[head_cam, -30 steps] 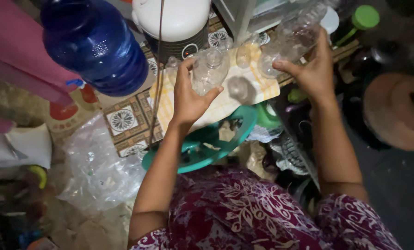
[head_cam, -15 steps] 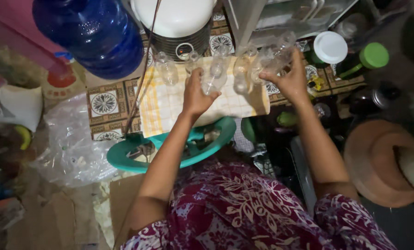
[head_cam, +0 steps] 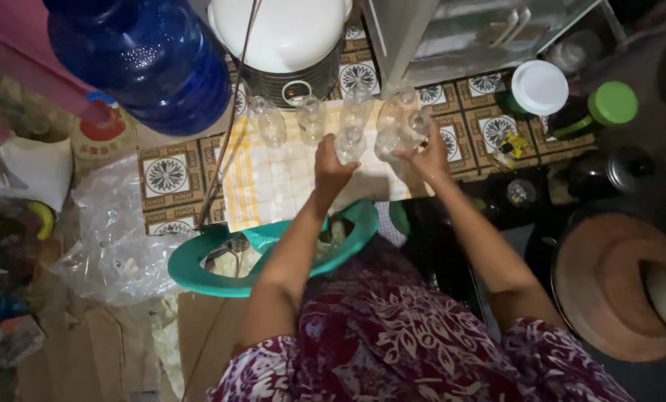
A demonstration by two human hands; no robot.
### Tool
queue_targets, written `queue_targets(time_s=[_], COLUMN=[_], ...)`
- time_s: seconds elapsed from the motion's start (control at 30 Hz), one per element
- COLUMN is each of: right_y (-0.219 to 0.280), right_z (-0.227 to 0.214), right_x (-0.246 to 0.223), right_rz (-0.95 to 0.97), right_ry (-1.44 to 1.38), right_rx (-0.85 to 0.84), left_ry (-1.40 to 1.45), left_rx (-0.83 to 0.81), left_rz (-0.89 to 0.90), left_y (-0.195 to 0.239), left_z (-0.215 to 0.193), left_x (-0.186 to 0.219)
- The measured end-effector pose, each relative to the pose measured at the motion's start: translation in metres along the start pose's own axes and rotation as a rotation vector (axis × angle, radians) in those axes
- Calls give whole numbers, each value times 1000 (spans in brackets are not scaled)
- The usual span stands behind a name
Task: The person washes several clear plastic bottles in a kitchen sink using a green sponge and running water. They scrub the bottles, rinse them, and place them into a pink colander. The person then moves the colander to a nearby table and sets the bottles down on a cloth. Finally, they rinse a wooden chopstick under the tap.
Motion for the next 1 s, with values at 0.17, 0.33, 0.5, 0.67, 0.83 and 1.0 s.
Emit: queue_targets(time_s=[0.17,0.33,0.5,0.67,0.83,1.0], right_y=[2,3,0,5,8,8], right_z=[32,47,61,68,69,71], right_x=[36,62,69,70,75,83], right_rz=[-21,64,78,122,116,144], right_ry=[-42,53,15,51,49,-13], right_rx=[62,53,15,-13,-8,-3], left_ry=[-13,-1,-88,-62,-81,-116], left_rx=[52,32,-73,-136,-143,-159], left_rz=[64,-122,-279,-360,-386,-397], left_y=[12,15,12,5,4,3], left_z=[22,44,50,44,33,28], left_x=[-27,-42,-41,-36,-29,-22])
Point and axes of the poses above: each hand's wrist, its own y-axis away from the middle knuckle, its own z-axis out of the palm, x = y × z, the point moved 1 cm from there along -y, towards the middle knuckle, and after that the axes turned 6 degrees about x, right-handed, at the moved point
